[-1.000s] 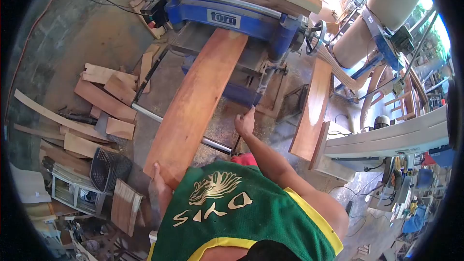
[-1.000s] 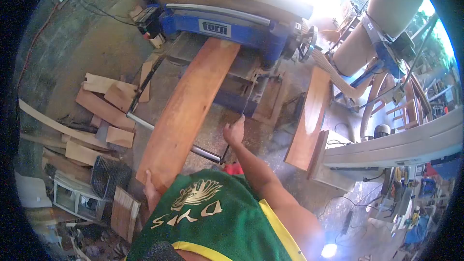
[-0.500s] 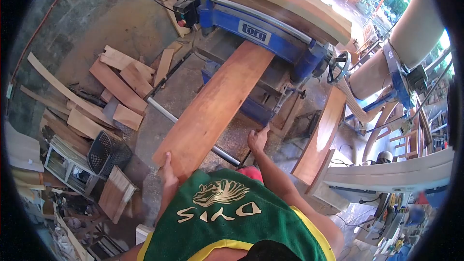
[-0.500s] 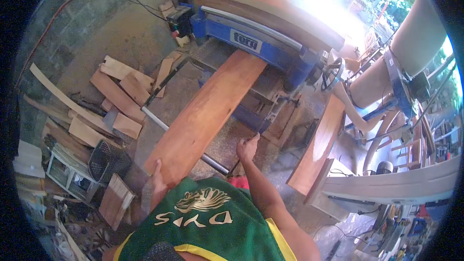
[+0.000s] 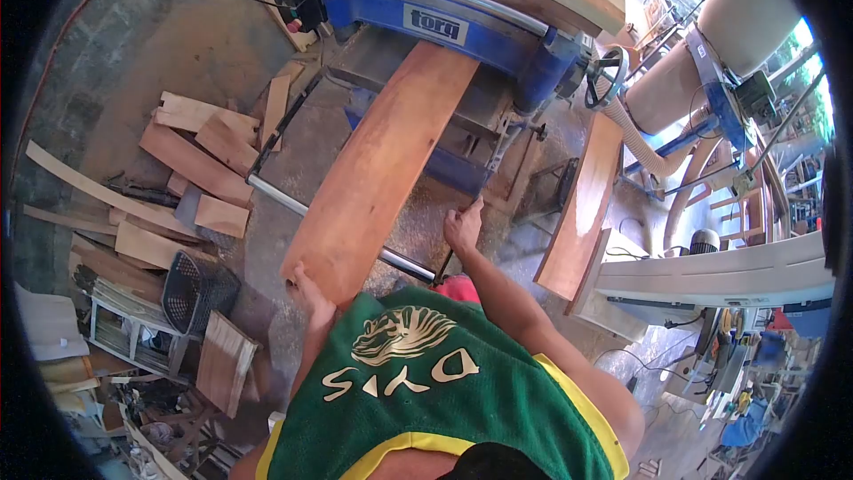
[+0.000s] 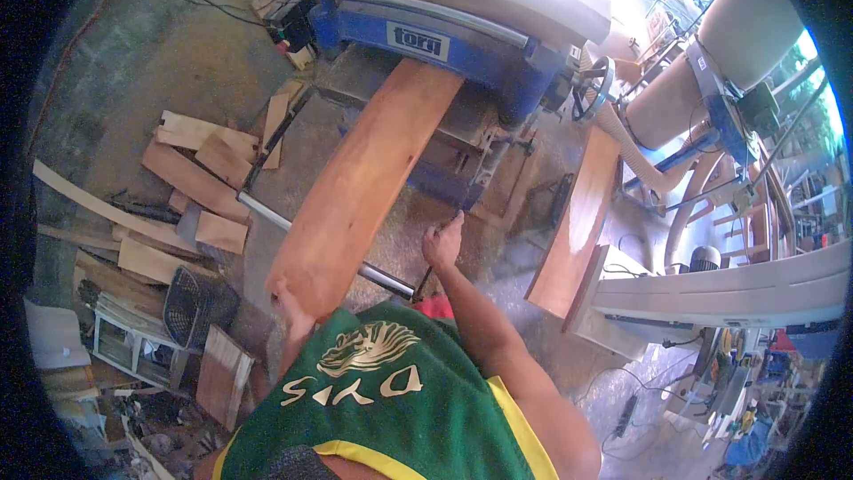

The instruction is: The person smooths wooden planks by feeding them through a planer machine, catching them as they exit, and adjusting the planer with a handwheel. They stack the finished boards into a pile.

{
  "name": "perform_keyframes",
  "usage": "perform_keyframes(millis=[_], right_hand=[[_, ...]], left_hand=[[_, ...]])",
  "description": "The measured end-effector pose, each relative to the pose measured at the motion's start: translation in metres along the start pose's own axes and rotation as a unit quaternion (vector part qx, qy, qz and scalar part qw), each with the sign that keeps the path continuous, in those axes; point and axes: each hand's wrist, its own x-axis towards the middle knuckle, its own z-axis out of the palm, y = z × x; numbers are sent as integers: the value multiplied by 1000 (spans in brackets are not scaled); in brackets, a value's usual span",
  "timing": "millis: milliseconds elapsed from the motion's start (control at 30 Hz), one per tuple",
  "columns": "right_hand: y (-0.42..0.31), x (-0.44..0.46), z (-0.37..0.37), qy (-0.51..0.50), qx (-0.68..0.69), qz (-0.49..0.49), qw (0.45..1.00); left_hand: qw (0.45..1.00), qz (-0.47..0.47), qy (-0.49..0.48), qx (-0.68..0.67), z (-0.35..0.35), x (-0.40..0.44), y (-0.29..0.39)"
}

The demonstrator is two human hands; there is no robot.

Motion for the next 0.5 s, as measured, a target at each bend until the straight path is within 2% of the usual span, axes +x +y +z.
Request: perform_keyframes(millis=[67, 100, 167, 233, 300, 367, 400, 467, 500], right_hand=[[2, -1, 1, -2, -4, 5, 1000], [5, 1, 4, 12, -4, -10, 1000], [1, -1, 4, 22, -5, -23, 999], [-16, -5, -9, -6, 4, 22, 1000], [-13, -3, -7, 7, 2, 16, 1000], [-11, -4, -3, 19, 4, 9, 1000], [-12, -3, -3, 17, 2, 11, 1000], [-10, -5, -5, 15, -3, 18, 1000], [-12, -5, -6, 11, 0, 25, 1000]], left_hand=[[997, 75, 9, -14, 9, -12, 2], [997, 74, 11, -11, 5, -1, -6], [947, 239, 42, 208, -7, 29, -27], [948, 234, 39, 212, 2, 24, -25], [950, 225, 37, 215, 11, 21, -30], [899, 253, 94, 344, 17, 22, -35], [899, 254, 91, 344, 24, 21, -35], [951, 230, 30, 206, 29, 15, -33], [951, 229, 29, 207, 31, 16, -34]])
